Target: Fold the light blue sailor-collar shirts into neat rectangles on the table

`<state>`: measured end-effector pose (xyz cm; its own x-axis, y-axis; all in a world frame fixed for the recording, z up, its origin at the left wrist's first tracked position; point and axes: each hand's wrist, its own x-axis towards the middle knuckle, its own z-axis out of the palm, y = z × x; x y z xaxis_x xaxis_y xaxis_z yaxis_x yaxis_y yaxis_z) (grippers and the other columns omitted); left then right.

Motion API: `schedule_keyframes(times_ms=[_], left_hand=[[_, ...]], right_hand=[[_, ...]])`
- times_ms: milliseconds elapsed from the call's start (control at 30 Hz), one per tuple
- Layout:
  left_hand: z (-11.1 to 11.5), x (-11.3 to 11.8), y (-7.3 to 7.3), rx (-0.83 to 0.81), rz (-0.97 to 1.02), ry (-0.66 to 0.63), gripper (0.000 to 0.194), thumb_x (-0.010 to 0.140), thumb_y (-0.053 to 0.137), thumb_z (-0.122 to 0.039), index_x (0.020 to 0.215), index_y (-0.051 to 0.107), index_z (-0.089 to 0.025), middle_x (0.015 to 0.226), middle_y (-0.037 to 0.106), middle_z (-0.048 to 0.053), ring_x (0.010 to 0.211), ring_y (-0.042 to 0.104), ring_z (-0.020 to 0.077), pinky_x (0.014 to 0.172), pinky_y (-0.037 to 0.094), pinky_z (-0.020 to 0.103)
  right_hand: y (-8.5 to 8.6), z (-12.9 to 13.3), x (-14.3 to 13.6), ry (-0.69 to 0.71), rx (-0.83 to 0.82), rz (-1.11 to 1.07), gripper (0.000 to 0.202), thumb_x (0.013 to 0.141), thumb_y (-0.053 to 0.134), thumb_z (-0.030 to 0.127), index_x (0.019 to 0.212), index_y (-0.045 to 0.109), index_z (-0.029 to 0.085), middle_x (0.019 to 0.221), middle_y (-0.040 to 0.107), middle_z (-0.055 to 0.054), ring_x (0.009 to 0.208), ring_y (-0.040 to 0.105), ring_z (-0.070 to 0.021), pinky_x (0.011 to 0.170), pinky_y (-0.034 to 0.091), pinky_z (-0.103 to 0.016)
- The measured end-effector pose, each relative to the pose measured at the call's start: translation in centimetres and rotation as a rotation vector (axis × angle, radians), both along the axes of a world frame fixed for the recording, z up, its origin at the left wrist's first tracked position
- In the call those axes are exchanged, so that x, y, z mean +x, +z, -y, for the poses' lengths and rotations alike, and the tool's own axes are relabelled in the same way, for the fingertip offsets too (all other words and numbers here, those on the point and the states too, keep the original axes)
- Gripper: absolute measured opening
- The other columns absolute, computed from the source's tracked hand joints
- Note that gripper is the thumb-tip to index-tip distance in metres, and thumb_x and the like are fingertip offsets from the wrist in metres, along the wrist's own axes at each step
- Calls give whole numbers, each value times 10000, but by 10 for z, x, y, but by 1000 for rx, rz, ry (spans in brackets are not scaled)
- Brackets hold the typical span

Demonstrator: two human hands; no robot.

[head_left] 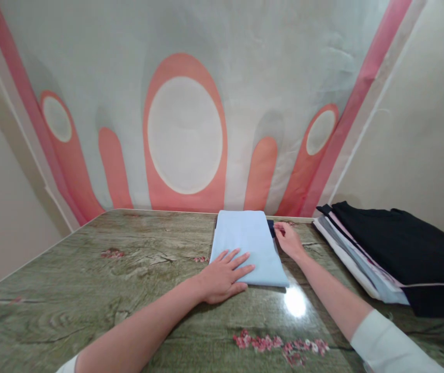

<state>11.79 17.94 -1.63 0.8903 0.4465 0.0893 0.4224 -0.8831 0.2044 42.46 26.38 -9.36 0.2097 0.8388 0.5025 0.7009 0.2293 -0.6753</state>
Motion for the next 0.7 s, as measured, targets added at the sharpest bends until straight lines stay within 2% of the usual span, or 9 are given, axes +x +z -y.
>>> schedule_keyframes(times_ms=[167, 300, 367, 433, 533, 600, 700], left_hand=[[-14, -3, -3, -6, 54, 10, 493, 904, 345, -484, 1371, 308, -331, 1473, 215, -1, 1352, 169, 238, 1087, 151, 428], [-23, -6, -6, -19, 129, 47, 448, 904, 359, -472, 1316, 414, -305, 1438, 313, 6, 1330, 241, 217, 1087, 182, 398], [-29, -7, -11, -3, 224, 141, 406, 913, 355, -440, 1262, 480, -276, 1383, 405, 17, 1314, 274, 203, 1094, 177, 397], [-36, -8, -19, 12, 373, 305, 361, 909, 379, -382, 1197, 529, -225, 1321, 468, 50, 1289, 312, 199, 1093, 194, 394], [-51, -9, -31, -59, 587, 532, 292, 851, 456, -269, 1105, 551, -159, 1218, 513, 110, 1184, 436, 203, 1031, 327, 371], [-60, -11, -36, -131, 677, 611, 282, 804, 477, -202, 1076, 536, -155, 1150, 529, 110, 1101, 496, 197, 969, 399, 364], [-65, -12, -39, -171, 732, 622, 322, 740, 493, -129, 1060, 512, -162, 1110, 522, 93, 1067, 507, 186, 942, 425, 360]], right_hand=[[1, -16, 0, 6, -50, -24, 248, 785, 447, 222, 977, 589, 157, 978, 661, -87, 891, 618, -181, 842, 470, -357], [5, -46, 1, -42, -123, -18, 265, 766, 520, 313, 952, 608, 146, 926, 677, -96, 837, 633, -196, 791, 483, -359], [9, -66, -1, -98, -156, -17, 339, 736, 569, 378, 952, 608, 119, 877, 680, -118, 792, 640, -212, 744, 491, -359], [13, -85, -6, -155, -177, -17, 419, 687, 623, 424, 952, 604, 101, 841, 679, -131, 756, 643, -224, 700, 495, -351], [18, -108, -18, -204, -174, -15, 451, 620, 685, 431, 936, 603, 120, 824, 680, -117, 744, 642, -226, 668, 493, -329], [20, -118, -26, -216, -160, -13, 452, 607, 701, 418, 941, 599, 131, 825, 680, -110, 747, 641, -226, 658, 491, -318], [23, -127, -36, -192, -127, -3, 521, 602, 703, 412, 1011, 568, 118, 879, 672, -124, 781, 639, -229, 666, 490, -315]])
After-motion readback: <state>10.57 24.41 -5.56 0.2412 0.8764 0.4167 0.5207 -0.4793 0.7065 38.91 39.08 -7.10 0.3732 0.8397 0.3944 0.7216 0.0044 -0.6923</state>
